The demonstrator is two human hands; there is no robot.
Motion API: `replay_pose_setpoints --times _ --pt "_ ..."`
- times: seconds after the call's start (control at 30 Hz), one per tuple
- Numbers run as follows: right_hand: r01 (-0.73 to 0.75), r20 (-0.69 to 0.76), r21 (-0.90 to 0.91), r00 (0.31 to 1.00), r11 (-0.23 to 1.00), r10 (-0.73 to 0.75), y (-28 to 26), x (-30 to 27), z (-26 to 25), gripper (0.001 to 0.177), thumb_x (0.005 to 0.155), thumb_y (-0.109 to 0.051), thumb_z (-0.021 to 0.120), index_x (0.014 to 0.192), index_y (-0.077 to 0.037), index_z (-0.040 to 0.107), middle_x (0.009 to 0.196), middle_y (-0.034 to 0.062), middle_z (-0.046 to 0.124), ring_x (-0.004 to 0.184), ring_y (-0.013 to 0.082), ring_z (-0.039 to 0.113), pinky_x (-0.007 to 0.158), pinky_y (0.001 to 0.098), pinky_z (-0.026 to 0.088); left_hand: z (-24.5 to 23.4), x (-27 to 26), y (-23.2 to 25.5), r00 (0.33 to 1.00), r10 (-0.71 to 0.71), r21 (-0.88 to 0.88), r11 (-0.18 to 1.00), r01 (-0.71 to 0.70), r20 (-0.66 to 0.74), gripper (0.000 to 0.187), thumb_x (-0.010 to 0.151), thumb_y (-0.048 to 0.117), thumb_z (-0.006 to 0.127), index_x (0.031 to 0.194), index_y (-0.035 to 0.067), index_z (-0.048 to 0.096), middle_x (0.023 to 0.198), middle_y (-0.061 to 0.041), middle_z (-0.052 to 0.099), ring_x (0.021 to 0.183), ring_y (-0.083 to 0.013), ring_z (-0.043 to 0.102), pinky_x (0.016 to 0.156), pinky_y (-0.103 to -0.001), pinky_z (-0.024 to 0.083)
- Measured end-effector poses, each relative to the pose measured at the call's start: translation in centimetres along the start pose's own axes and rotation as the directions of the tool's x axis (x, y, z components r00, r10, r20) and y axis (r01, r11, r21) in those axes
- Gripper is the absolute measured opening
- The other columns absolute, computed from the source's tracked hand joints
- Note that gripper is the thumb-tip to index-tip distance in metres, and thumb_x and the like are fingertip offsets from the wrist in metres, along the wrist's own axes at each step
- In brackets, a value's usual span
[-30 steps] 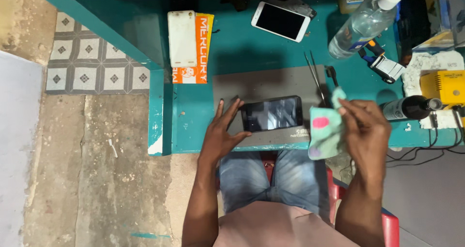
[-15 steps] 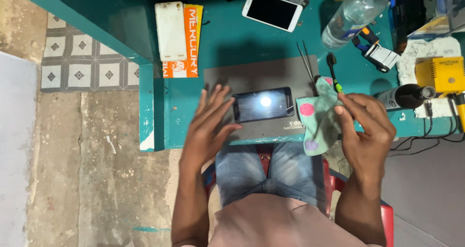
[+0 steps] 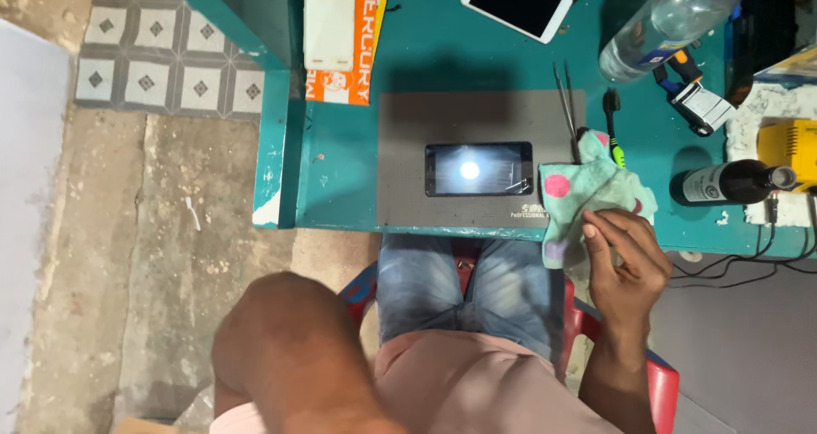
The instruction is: The person applies adhesive to a small component using a tube, then places a black rectangular device on the workbench. They spray liquid onto the device and wipe it with a cloth, then flip the device over to inspect the internal components.
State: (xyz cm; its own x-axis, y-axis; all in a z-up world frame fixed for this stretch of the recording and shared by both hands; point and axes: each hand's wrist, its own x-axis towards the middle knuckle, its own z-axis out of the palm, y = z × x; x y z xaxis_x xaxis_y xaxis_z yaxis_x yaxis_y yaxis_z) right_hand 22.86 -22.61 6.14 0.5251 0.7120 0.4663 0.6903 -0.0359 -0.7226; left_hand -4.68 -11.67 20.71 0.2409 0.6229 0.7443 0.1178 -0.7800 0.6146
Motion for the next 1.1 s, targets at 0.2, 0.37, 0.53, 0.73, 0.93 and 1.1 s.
replay_pose_setpoints --times 0.2,0.37,0.53,0.73,0.93,1.1 --pt "-0.014 0.003 -0.043 1.000 0.999 0.014 0.1 -0.5 0.0 0.016 0.098 0.003 0.078 0.115 0.001 0.076 0.107 0.0132 0.073 0.099 0.0237 0.069 0.090 0.0294 0.053 0.7 -0.6 0.6 1.000 -0.007 -0.034 0.999 0.008 0.004 0.045 0.099 0.015 0.072 0.141 0.002 0.059 0.153 -0.013 0.058 0.153 -0.0306 0.051 0.132 -0.050 0.034" --pt "0.087 0.113 -0.254 0.992 0.963 -0.060 -0.3 0.6 0.8 0.037 0.086 -0.015 0.083 0.120 -0.005 0.075 0.123 0.0108 0.068 0.124 0.0326 0.059 0.107 0.0433 0.039 1.1 0.0 1.0 1.000 -0.007 -0.073 0.997 0.008 0.016 0.045 0.101 0.014 0.070 0.142 0.001 0.058 0.154 -0.014 0.057 0.153 -0.0311 0.051 0.132 -0.049 0.035" --pt "0.144 0.205 -0.496 0.978 0.856 -0.046 0.7 1.0 1.9 0.039 0.085 -0.021 0.082 0.122 -0.012 0.077 0.133 0.0084 0.066 0.134 0.0310 0.053 0.110 0.0472 0.030 1.1 0.4 1.1 1.000 -0.007 -0.078 0.997 0.008 0.019 0.045 0.103 0.013 0.068 0.144 0.000 0.056 0.155 -0.015 0.056 0.152 -0.0317 0.051 0.131 -0.048 0.037" --pt "-0.011 0.085 -0.580 0.994 0.815 0.074 2.6 1.9 0.3 0.036 0.090 -0.009 0.076 0.126 -0.011 0.076 0.129 0.0044 0.069 0.133 0.0230 0.056 0.111 0.0453 0.033 1.8 0.3 0.1 1.000 -0.005 -0.087 0.996 0.005 0.003 0.044 0.105 0.012 0.065 0.145 -0.001 0.054 0.156 -0.016 0.055 0.152 -0.0323 0.051 0.131 -0.047 0.039" --pt "0.293 0.374 -0.275 0.910 0.916 -0.179 -0.2 5.4 3.3 0.064 0.082 -0.025 0.084 0.139 -0.006 0.062 0.144 0.0160 0.057 0.141 0.0390 0.046 0.115 0.0522 0.040 2.5 -0.1 -0.5 1.000 -0.014 -0.102 0.995 0.013 -0.010 0.044 0.107 0.011 0.063 0.147 -0.002 0.052 0.157 -0.017 0.054 0.152 -0.0330 0.051 0.130 -0.046 0.041" --pt "0.385 0.588 -0.091 0.765 0.918 -0.263 0.0 8.5 7.1 0.100 0.069 -0.037 0.089 0.150 0.001 0.044 0.146 0.0234 0.053 0.135 0.0443 0.049 0.111 0.0525 0.041 1.9 -0.8 -1.0 0.999 -0.026 -0.092 0.996 0.023 -0.027 0.043 0.108 0.010 0.061 0.149 -0.003 0.051 0.158 -0.017 0.053 0.151 -0.0335 0.051 0.129 -0.045 0.042"
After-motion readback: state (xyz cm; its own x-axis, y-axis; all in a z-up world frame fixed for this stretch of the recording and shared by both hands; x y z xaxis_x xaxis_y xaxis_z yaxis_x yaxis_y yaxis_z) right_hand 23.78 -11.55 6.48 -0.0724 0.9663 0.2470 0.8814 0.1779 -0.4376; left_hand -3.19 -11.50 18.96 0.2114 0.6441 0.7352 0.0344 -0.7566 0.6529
